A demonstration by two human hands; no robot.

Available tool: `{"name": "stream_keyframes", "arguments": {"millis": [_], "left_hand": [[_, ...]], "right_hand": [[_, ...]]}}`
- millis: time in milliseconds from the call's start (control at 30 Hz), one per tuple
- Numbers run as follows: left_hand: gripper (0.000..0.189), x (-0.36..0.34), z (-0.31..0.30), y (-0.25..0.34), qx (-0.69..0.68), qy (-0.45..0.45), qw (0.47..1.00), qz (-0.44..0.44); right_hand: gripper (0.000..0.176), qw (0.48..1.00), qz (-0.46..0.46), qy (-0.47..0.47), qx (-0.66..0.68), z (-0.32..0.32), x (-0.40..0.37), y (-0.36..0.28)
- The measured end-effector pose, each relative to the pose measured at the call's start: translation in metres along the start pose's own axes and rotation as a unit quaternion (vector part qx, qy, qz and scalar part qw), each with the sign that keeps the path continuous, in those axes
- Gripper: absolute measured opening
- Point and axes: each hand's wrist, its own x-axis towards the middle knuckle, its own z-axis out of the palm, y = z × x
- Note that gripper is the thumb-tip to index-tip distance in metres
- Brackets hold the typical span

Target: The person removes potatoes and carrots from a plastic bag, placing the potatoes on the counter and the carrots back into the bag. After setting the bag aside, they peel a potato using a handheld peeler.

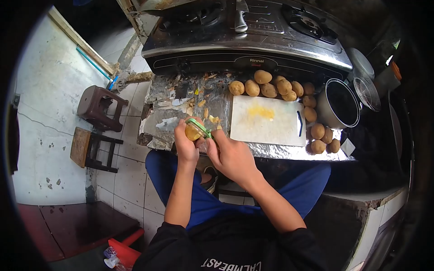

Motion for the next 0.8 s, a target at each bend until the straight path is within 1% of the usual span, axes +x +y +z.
{"name": "stream_keyframes", "arguments": {"millis": [33, 67, 100, 133, 167, 200, 267, 300, 367, 400, 467, 500, 567, 700, 767, 800], "left_hand": [[0.044, 0.0, -0.003, 0.0, -0.012, -0.024, 1.0, -0.001], [0.044, 0.0, -0.005, -0.001, -0.011, -0.026, 1.0, -0.003], [0.043, 0.0, -0.007, -0.002, -0.038, -0.028, 0.999, -0.026], [0.043, 0.0, -0.007, -0.003, -0.065, -0.03, 0.996, -0.05], [0.043, 0.0, -0.005, -0.005, -0.069, -0.008, 0.996, -0.051], [0.043, -0.001, -0.003, -0.006, -0.067, -0.009, 0.996, -0.053], [0.043, -0.004, 0.001, -0.007, -0.066, 0.016, 0.998, -0.018], [0.043, -0.003, 0.002, -0.006, -0.065, 0.015, 0.998, -0.018], [0.043, -0.004, 0.003, -0.005, -0.019, 0.031, 0.999, 0.017], [0.043, -0.002, 0.004, -0.004, -0.019, 0.029, 0.999, 0.016], [0.043, -0.002, 0.004, -0.001, 0.035, 0.058, 0.996, 0.053], [0.043, -0.002, 0.003, 0.0, 0.035, 0.057, 0.996, 0.051], [0.043, -0.002, 0.002, 0.003, 0.117, 0.059, 0.988, 0.083], [0.042, -0.009, 0.012, 0.016, 0.136, 0.076, 0.984, 0.084], [0.042, -0.009, 0.014, 0.017, 0.248, 0.09, 0.951, 0.162], [0.042, -0.01, 0.013, 0.016, 0.249, 0.089, 0.951, 0.161]], "right_hand": [[0.015, 1.0, 0.004, 0.001, 0.0, 0.0, -0.002, -0.003], [0.016, 0.999, -0.025, 0.008, -0.032, 0.0, -0.003, -0.006], [0.017, 0.996, -0.054, 0.015, -0.064, 0.001, -0.004, -0.008], [0.017, 0.996, -0.05, 0.016, -0.065, 0.004, -0.006, -0.008], [0.019, 0.994, -0.06, 0.027, -0.082, 0.009, -0.007, -0.007], [0.021, 0.992, -0.069, 0.039, -0.098, 0.012, -0.008, -0.006], [0.021, 0.992, -0.067, 0.039, -0.101, 0.013, -0.007, -0.004], [0.021, 0.992, -0.068, 0.048, -0.095, 0.014, -0.006, -0.004], [0.021, 0.992, -0.066, 0.056, -0.089, 0.015, -0.008, -0.006], [0.02, 0.994, -0.057, 0.059, -0.075, 0.013, -0.007, -0.008], [0.02, 0.995, -0.043, 0.061, -0.059, 0.013, -0.006, -0.01], [0.02, 0.997, -0.039, 0.06, -0.043, 0.013, -0.005, -0.01], [0.019, 0.997, -0.032, 0.059, -0.028, 0.012, -0.004, -0.01], [0.019, 0.999, -0.005, 0.051, 0.014, 0.015, -0.005, -0.013], [0.019, 0.999, 0.012, 0.046, 0.023, 0.016, -0.002, -0.015], [0.019, 0.999, 0.019, 0.042, 0.028, 0.015, 0.003, -0.017]]}}
